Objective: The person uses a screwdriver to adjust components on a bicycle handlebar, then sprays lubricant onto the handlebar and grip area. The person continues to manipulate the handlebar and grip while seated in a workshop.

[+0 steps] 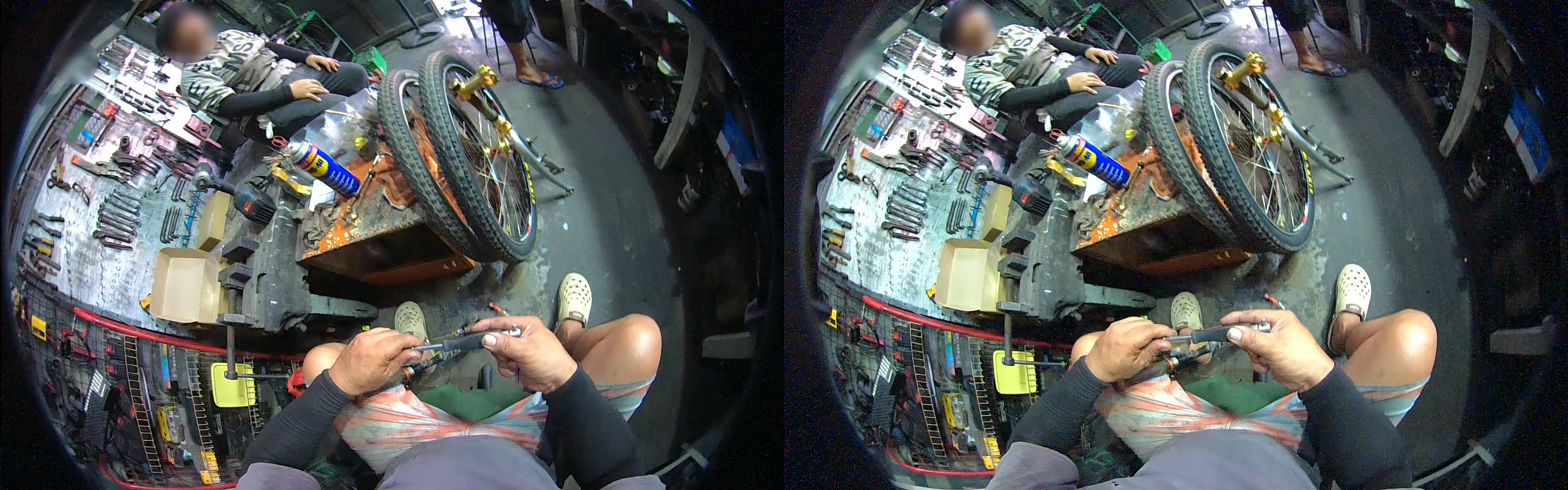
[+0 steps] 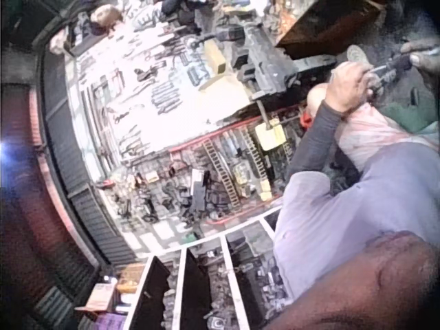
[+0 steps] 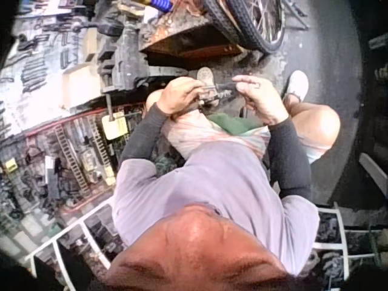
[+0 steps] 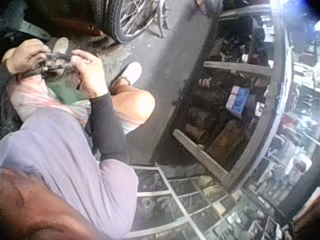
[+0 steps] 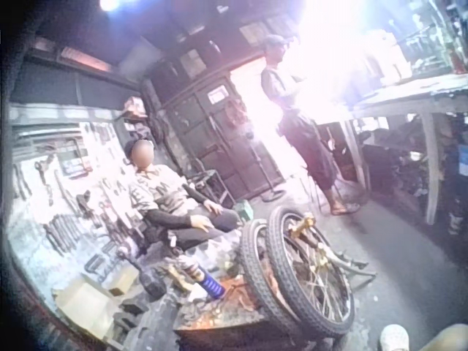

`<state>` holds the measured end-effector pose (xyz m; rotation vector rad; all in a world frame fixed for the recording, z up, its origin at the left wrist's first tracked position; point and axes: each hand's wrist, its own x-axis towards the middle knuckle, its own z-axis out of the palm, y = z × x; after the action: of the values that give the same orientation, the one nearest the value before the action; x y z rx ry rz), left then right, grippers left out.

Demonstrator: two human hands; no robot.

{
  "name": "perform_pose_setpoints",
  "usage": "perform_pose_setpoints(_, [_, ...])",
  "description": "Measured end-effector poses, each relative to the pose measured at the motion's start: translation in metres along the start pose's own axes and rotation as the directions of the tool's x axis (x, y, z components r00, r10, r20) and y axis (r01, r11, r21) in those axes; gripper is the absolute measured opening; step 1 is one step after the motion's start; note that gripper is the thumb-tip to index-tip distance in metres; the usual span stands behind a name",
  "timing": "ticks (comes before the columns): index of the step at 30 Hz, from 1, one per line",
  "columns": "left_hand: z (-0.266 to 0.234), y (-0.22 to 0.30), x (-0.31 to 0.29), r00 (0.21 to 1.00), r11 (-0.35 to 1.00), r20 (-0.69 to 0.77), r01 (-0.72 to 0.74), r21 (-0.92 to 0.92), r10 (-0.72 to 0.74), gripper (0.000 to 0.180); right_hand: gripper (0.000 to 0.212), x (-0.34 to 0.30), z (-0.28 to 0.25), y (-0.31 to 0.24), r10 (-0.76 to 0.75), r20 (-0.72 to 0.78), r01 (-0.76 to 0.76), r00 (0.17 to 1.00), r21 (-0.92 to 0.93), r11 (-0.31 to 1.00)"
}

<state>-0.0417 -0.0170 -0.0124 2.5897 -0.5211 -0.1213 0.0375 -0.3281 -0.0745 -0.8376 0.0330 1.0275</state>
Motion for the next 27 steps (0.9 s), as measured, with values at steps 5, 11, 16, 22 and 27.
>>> perform_pose_setpoints(5, [-0.01, -0.02, -0.005, 0.999, 0.992, -0.051, 0.02, 0.124, -0.014, 0.016, 0.032, -0.007, 0.01, -0.016, -0.134, -0.19, 0.129, 0.973, -0.038, 0.991])
perform_pose_setpoints(11, [-0.043, -0.102, -0.03, 0.902, 0.907, -0.31, 0.37, 0.201, -0.299, 0.013, 0.024, -0.031, -0.037, -0.059, -0.465, -0.363, 0.519, 0.808, 0.062, 0.853])
perform_pose_setpoints(16, [-0.02, -0.144, 0.056, 0.82, 0.863, -0.456, 0.469, 0.187, -0.347, 0.017, 0.024, -0.001, -0.016, -0.032, -0.328, -0.327, 0.36, 0.886, 0.044, 0.932])
perform_pose_setpoints(22, [-0.012, -0.212, 0.152, 0.831, 0.817, -0.468, 0.477, 0.324, -0.3, 0.018, 0.025, 0.001, -0.01, -0.031, -0.335, -0.301, 0.347, 0.893, -0.014, 0.938])
perform_pose_setpoints(27, [-0.023, -0.218, 0.19, 0.818, 0.767, -0.327, 0.565, 0.304, -0.473, 0.02, 0.025, -0.008, -0.01, -0.039, -0.33, -0.302, 0.341, 0.894, -0.018, 0.94])
